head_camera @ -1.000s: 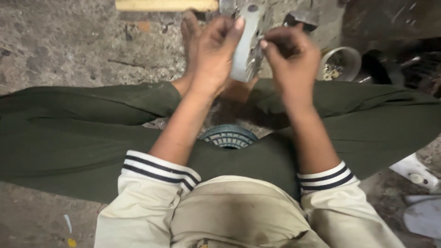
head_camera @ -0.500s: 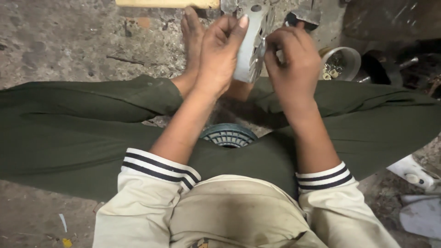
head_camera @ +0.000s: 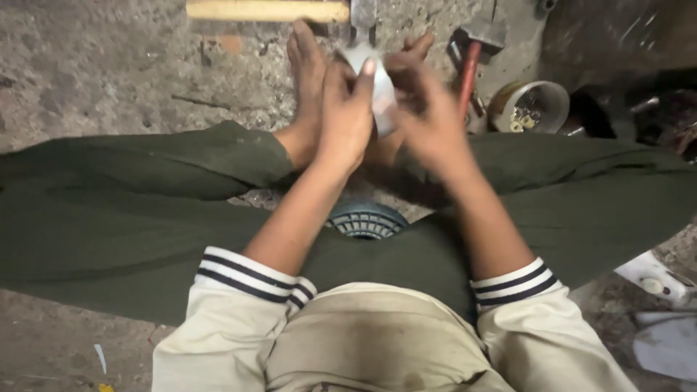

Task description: The person sits on the floor of a repair workshop and assembles a small motor component, fitting a metal rotor into a slotted housing and tapping parts together with a hammer and mallet. They pick small fasteners from a cup, position them on the housing, and use a screwdriver on the assembly.

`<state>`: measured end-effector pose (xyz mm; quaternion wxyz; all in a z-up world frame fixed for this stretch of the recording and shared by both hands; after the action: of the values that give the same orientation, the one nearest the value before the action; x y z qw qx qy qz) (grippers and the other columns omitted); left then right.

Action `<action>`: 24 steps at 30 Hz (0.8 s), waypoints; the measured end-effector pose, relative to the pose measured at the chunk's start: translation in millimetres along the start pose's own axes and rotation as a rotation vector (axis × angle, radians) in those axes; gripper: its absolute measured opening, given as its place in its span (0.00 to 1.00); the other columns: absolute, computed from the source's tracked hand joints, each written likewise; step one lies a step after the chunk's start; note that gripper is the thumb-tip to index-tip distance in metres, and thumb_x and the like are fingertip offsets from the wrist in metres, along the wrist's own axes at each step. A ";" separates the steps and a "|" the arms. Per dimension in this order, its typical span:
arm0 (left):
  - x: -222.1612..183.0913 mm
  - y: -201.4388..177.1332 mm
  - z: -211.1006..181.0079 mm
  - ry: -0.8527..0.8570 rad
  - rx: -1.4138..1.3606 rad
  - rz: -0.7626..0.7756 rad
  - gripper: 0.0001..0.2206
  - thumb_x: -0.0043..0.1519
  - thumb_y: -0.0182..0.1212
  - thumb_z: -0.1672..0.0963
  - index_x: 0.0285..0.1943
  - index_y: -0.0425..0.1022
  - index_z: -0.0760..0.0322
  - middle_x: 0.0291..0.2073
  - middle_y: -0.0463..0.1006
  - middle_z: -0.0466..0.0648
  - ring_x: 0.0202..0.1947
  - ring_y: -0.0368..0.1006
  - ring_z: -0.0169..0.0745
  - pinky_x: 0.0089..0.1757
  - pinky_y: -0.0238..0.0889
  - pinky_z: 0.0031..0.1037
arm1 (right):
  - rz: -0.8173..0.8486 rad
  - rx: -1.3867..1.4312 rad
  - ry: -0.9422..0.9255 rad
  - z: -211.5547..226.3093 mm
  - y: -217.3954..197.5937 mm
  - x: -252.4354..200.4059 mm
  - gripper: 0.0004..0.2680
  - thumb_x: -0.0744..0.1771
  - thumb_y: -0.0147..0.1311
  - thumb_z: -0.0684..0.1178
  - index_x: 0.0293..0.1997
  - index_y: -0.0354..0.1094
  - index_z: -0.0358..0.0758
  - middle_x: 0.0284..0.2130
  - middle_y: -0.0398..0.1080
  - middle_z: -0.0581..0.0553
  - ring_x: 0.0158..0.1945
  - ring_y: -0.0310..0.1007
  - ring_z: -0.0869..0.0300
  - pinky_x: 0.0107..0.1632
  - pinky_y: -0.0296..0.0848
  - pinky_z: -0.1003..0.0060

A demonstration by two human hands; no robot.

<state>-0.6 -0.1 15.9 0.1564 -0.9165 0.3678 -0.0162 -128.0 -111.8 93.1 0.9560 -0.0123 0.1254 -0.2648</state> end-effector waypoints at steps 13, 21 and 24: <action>35.4 35.9 128.6 -0.463 -0.548 0.215 0.11 0.68 0.60 0.57 0.55 0.73 0.68 0.53 0.75 0.58 0.53 0.74 0.59 0.51 0.68 0.47 | -0.065 -0.361 0.025 -156.2 -1.0 110.9 0.21 0.58 0.65 0.35 0.56 0.65 0.35 0.48 0.73 0.42 0.50 0.78 0.54 0.55 0.74 0.61; 82.7 -0.8 27.1 0.062 0.606 -0.033 0.16 0.51 0.72 0.57 0.47 0.76 0.62 0.43 0.80 0.55 0.48 0.73 0.62 0.50 0.57 0.52 | 0.045 -0.146 0.241 -176.8 -25.8 147.1 0.18 0.60 0.62 0.31 0.54 0.71 0.36 0.43 0.76 0.46 0.47 0.76 0.60 0.48 0.76 0.67; 93.8 8.7 46.1 0.070 0.621 -0.024 0.20 0.45 0.76 0.54 0.45 0.77 0.61 0.48 0.78 0.58 0.48 0.72 0.63 0.48 0.61 0.46 | 0.011 -0.152 0.265 -176.2 -30.3 142.3 0.18 0.62 0.63 0.32 0.57 0.70 0.37 0.40 0.76 0.43 0.43 0.74 0.60 0.45 0.74 0.67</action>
<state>68.6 -57.1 -38.5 0.4160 -0.8281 0.3395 -0.1613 -68.7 -202.8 -107.9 0.9288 -0.0491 0.2703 -0.2488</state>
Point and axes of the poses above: each hand's wrist, its own x-axis towards the middle knuckle, its own y-axis out of the palm, z = x × y, the point moved 8 cm from there along x, towards the middle knuckle
